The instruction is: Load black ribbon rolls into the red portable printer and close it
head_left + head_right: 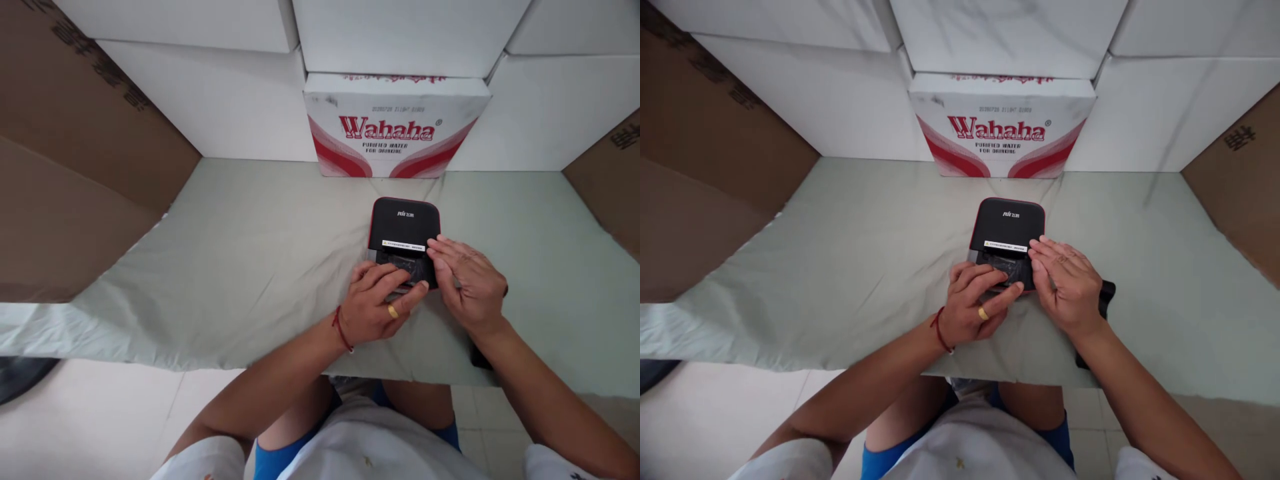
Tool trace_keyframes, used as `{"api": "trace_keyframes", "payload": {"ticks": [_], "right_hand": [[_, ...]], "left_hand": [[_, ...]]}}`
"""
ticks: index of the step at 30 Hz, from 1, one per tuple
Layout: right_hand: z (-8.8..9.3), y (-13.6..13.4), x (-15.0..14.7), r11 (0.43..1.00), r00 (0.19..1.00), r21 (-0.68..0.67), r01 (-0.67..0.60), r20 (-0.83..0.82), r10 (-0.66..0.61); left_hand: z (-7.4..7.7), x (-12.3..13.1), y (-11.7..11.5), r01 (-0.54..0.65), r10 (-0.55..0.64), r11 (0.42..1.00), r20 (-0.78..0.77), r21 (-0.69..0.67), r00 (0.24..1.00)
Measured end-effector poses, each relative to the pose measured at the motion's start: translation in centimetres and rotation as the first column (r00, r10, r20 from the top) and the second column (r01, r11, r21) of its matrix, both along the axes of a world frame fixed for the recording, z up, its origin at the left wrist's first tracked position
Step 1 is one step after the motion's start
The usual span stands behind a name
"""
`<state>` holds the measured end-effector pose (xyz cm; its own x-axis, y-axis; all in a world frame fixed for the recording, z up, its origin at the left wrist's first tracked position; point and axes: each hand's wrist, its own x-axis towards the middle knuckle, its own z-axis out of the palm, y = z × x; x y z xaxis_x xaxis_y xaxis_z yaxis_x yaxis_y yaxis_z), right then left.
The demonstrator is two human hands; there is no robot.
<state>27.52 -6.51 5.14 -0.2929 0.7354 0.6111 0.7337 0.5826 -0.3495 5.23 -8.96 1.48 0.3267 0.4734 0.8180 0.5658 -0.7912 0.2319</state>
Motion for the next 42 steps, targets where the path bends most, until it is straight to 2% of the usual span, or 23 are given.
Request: {"api": "trace_keyframes", "payload": {"ticks": [2, 4, 7, 9, 12, 15, 17, 20, 22, 25, 28, 32, 34, 36, 42], "right_hand": [[-0.1, 0.1, -0.2, 0.999, 0.999, 0.041, -0.009, -0.034, 0.010], [-0.4, 0.2, -0.4, 0.995, 0.996, 0.095, -0.025, -0.080, 0.033], [-0.8, 0.3, -0.6, 0.988, 0.990, 0.148, -0.050, -0.123, 0.068], [-1.0, 0.4, -0.7, 0.988, 0.988, 0.149, -0.051, -0.135, 0.071], [-0.9, 0.4, -0.8, 0.987, 0.989, 0.152, -0.041, -0.137, 0.062], [-0.8, 0.4, -0.8, 0.987, 0.987, 0.154, -0.045, -0.144, 0.067], [-0.8, 0.2, -0.7, 0.990, 0.984, 0.127, -0.053, -0.165, 0.074], [-1.1, -0.3, -0.7, 0.996, 0.977, 0.027, -0.080, -0.198, 0.084], [-1.2, -0.7, -0.7, 0.988, 0.970, -0.055, -0.144, -0.205, 0.130], [-1.1, -1.3, -0.8, 0.960, 0.946, -0.081, -0.267, -0.211, 0.245], [-0.8, -1.5, -0.7, 0.948, 0.928, -0.022, -0.316, -0.216, 0.305], [-0.6, -1.6, -0.4, 0.949, 0.923, 0.010, -0.316, -0.231, 0.309], [-0.5, -1.5, -0.4, 0.947, 0.921, 0.022, -0.322, -0.222, 0.319], [-0.5, -1.5, -0.5, 0.945, 0.922, 0.040, -0.324, -0.212, 0.325], [-0.6, -1.3, -0.8, 0.950, 0.929, 0.091, -0.298, -0.203, 0.311]], "left_hand": [[0.3, -0.7, 0.6, 0.046, -0.043, 0.999, 0.093, -0.027, 0.995], [0.7, -1.6, 1.5, 0.079, -0.049, 0.989, 0.223, -0.127, 0.974], [1.0, -2.5, 2.9, 0.181, -0.036, 0.928, 0.406, -0.326, 0.913], [0.8, -2.7, 3.7, 0.252, -0.039, 0.882, 0.471, -0.398, 0.881], [0.4, -2.6, 4.2, 0.268, 0.011, 0.849, 0.523, -0.455, 0.852], [0.2, -2.4, 4.3, 0.262, 0.057, 0.840, 0.557, -0.476, 0.828], [0.1, -2.3, 4.4, 0.313, 0.058, 0.816, 0.608, -0.485, 0.792], [-0.2, -2.3, 4.6, 0.481, 0.029, 0.744, 0.742, -0.464, 0.670], [-0.7, -2.3, 4.9, 0.574, 0.023, 0.697, 0.814, -0.430, 0.581], [-1.5, -2.6, 5.4, 0.621, 0.061, 0.669, 0.863, -0.408, 0.501], [-2.3, -3.0, 6.0, 0.649, 0.120, 0.621, 0.871, -0.440, 0.476], [-2.8, -3.2, 6.4, 0.779, 0.132, 0.454, 0.897, -0.434, 0.423], [-2.8, -3.0, 6.3, 0.822, 0.144, 0.390, 0.909, -0.415, 0.390], [-2.7, -2.8, 6.2, 0.838, 0.168, 0.364, 0.913, -0.408, 0.371], [-2.8, -2.5, 6.3, 0.831, 0.179, 0.364, 0.907, -0.420, 0.380]]}}
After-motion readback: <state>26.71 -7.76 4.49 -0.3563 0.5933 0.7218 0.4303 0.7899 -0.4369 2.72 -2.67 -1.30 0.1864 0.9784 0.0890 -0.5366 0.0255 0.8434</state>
